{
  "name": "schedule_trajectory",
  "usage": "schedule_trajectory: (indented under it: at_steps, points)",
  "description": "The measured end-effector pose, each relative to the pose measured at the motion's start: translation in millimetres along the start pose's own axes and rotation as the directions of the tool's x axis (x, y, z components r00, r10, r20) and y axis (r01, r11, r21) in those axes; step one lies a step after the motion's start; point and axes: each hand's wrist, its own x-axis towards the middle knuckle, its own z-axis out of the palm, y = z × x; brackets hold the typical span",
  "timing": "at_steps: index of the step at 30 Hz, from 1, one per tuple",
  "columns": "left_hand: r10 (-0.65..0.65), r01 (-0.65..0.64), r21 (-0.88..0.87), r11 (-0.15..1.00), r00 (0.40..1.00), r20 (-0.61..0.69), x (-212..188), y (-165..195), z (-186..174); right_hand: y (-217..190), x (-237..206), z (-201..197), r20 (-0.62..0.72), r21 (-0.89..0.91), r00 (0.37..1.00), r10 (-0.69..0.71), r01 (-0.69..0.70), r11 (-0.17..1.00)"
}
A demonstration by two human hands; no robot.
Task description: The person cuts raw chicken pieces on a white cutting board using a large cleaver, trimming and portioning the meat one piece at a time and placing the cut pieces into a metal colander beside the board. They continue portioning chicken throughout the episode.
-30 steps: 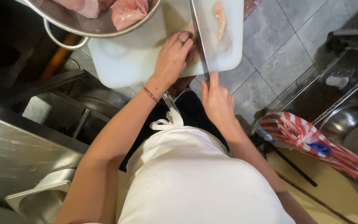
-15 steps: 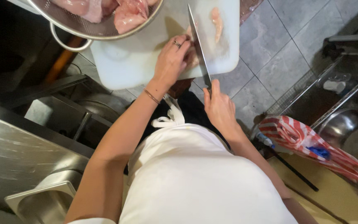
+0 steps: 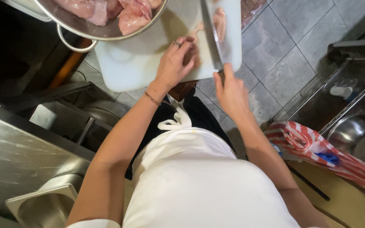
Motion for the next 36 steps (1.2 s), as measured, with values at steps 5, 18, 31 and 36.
schedule_trajectory:
  at_steps: [5,18,31,36]
  points:
    - [0.016,-0.016,0.063,0.998,1.000,0.004,0,-1,0,-2,15,18,0.027,-0.055,0.999,-0.041,0.043,0.998]
    - [0.009,-0.005,0.057,0.998,0.998,-0.068,-12,5,-17,-12,3,-9,-0.025,0.090,0.999,-0.022,0.024,0.996]
    - [0.144,-0.180,0.326,0.928,0.981,0.131,-21,-13,-5,-23,-58,12,0.090,0.045,0.992,0.083,-0.087,0.995]
    - [0.159,-0.172,0.301,0.938,0.985,0.066,-19,-9,-1,-28,-55,19,0.084,-0.012,0.993,0.082,-0.081,0.997]
